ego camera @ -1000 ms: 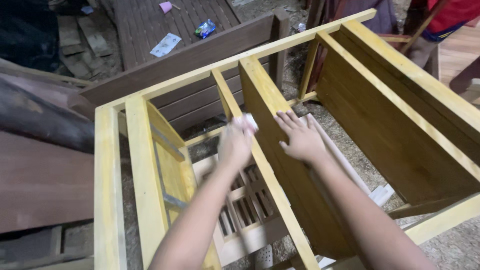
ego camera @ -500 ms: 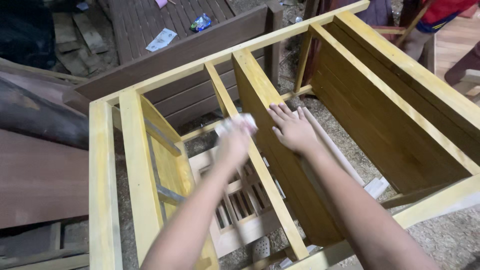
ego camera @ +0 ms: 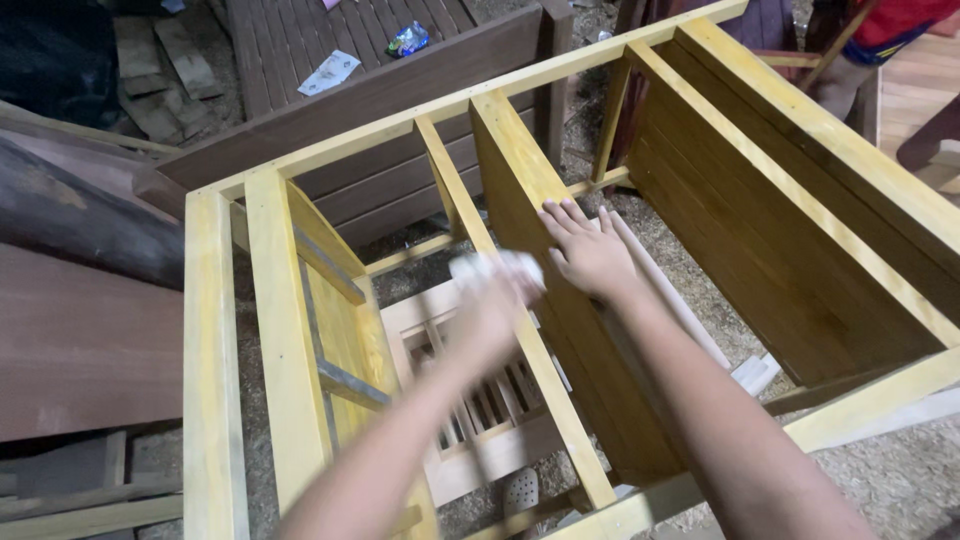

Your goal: The person wipes the rails and slats of a light wooden furniture frame with a small white pad, steadying the frame with the other hand. They work along different rails and sides of the frame, repositioning their hands to reach each surface.

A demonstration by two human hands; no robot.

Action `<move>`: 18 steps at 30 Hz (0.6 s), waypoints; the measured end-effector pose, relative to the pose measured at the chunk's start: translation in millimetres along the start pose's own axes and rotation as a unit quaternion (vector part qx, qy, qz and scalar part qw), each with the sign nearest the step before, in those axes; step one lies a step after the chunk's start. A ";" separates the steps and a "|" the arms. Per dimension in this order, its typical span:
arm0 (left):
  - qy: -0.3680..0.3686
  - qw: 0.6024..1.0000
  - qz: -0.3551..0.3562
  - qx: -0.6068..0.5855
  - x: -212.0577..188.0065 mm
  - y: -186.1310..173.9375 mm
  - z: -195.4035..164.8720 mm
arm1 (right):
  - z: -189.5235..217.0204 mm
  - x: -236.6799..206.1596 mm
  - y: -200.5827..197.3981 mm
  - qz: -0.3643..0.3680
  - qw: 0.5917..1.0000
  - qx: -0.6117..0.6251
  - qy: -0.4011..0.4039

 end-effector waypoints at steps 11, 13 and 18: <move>0.246 0.964 -0.079 0.072 -110.6 17.1 -77.1 | -6.0 1.6 -0.2 -0.026 1.000 0.002 -0.006; 0.115 0.977 0.111 0.143 -78.7 22.9 -46.5 | -5.7 2.2 -0.3 -0.016 1.000 0.009 -0.001; -0.061 0.995 -0.005 0.084 88.4 -16.5 50.8 | -3.5 0.3 -2.1 -0.006 1.000 0.021 0.005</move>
Point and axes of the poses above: each hand's wrist, its own x-axis towards the middle knuckle, its own y-axis out of the palm, z = x × y, the point moved 2 cm from there along x, towards the middle knuckle
